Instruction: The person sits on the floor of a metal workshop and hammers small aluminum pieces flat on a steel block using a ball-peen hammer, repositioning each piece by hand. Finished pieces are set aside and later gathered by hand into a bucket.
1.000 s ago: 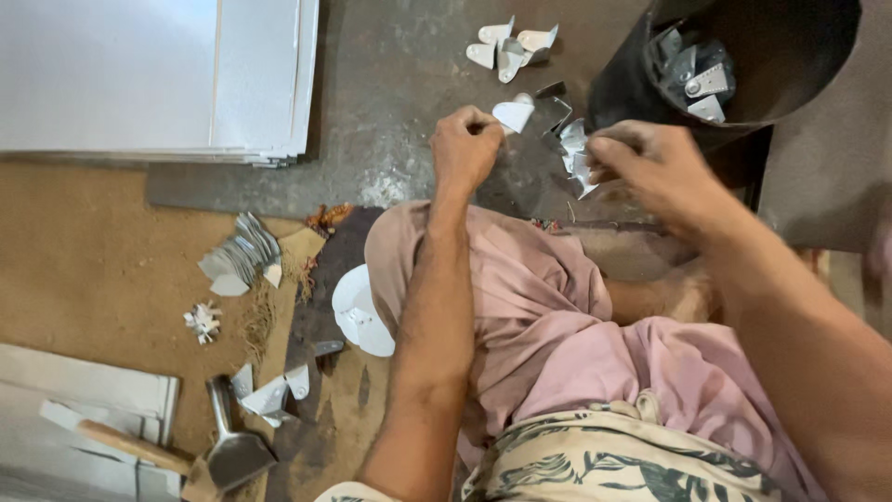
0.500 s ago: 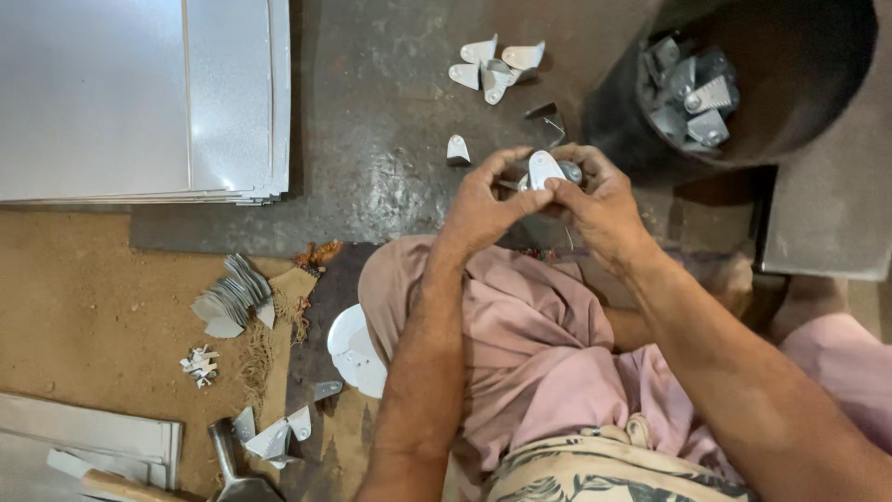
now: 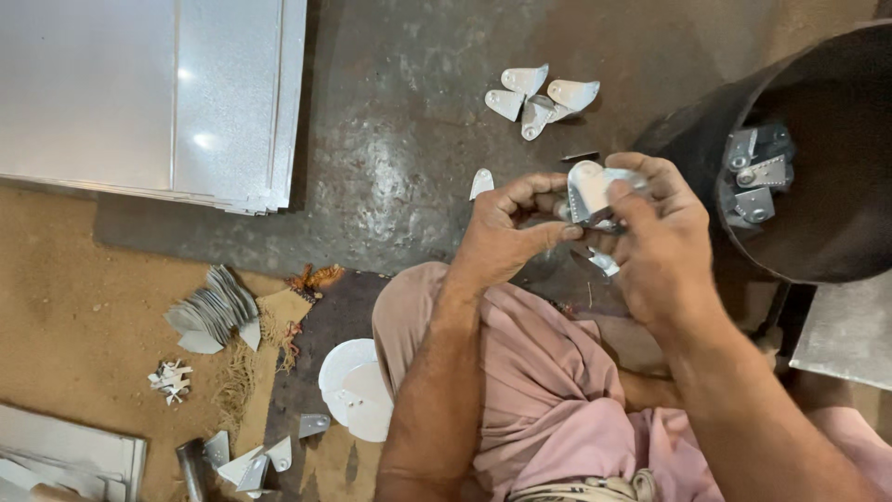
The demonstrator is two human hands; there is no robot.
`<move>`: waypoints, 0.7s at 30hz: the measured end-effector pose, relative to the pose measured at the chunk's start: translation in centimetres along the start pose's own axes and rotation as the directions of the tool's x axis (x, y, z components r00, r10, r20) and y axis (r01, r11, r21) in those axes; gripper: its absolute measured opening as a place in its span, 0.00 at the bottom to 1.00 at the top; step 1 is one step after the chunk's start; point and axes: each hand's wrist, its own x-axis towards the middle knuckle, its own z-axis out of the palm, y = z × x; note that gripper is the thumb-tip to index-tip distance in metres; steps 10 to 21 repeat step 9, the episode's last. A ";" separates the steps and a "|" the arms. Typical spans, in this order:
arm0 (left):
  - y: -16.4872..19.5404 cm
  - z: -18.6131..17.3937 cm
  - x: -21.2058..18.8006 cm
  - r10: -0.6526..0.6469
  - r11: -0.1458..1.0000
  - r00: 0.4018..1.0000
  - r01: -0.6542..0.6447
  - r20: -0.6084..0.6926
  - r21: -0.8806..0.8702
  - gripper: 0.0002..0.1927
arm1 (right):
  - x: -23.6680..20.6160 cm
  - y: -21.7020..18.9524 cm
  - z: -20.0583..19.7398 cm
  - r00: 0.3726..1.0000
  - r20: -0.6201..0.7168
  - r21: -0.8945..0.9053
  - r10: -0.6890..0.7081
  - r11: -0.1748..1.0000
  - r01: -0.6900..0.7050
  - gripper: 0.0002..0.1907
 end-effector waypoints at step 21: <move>0.7 -0.6 -0.6 0.224 0.949 0.970 -0.239 -0.093 -0.207 0.13 | -0.3 -2.7 -1.2 0.991 0.136 0.071 -0.014 0.997 0.005 0.11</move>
